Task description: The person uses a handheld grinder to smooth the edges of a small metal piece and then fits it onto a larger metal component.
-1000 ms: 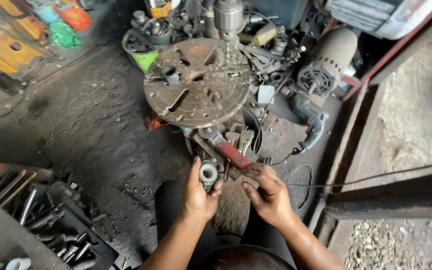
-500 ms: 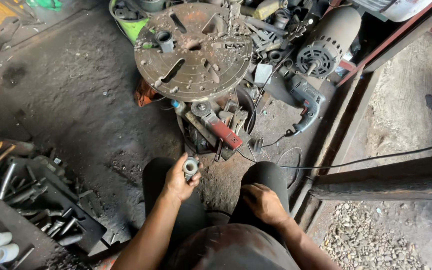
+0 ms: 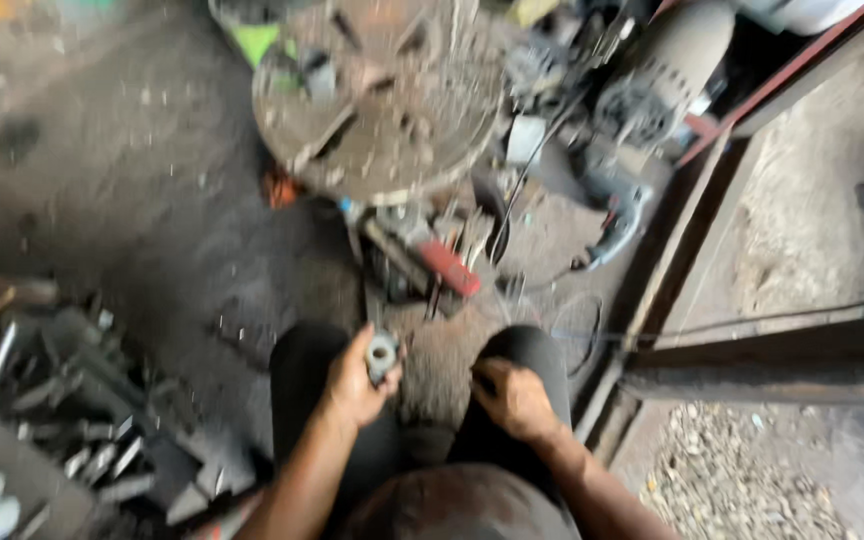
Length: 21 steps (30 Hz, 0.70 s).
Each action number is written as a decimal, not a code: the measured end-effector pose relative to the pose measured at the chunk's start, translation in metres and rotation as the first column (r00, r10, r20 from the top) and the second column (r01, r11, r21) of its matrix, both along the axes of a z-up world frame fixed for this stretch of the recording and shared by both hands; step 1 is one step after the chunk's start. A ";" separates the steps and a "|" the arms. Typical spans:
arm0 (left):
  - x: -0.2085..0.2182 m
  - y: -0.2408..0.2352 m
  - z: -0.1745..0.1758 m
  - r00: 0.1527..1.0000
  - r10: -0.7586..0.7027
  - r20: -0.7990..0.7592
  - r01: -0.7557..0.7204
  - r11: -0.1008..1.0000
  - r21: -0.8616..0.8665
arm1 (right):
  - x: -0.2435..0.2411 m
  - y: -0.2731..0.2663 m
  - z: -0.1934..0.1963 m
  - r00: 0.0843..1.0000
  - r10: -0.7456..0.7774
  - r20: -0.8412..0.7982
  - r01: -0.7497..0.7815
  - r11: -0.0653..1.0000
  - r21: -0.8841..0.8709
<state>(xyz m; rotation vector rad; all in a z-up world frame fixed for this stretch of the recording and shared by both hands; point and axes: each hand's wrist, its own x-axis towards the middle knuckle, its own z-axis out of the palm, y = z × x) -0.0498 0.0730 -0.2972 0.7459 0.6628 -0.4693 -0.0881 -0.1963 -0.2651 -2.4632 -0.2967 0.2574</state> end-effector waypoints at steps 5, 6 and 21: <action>0.026 -0.008 -0.003 0.993 -0.113 0.046 0.113 0.994 0.002 | 0.021 0.002 -0.014 0.992 -0.112 0.060 0.105 0.988 0.111; 0.023 -0.007 -0.010 0.995 -0.100 0.026 0.100 0.995 0.008 | 0.018 0.005 -0.017 0.987 -0.150 0.051 0.133 0.959 0.249; 0.029 -0.035 0.119 0.741 -0.387 0.549 -0.007 0.813 0.582 | 0.066 0.078 0.123 0.926 -0.097 0.364 -0.040 0.935 0.352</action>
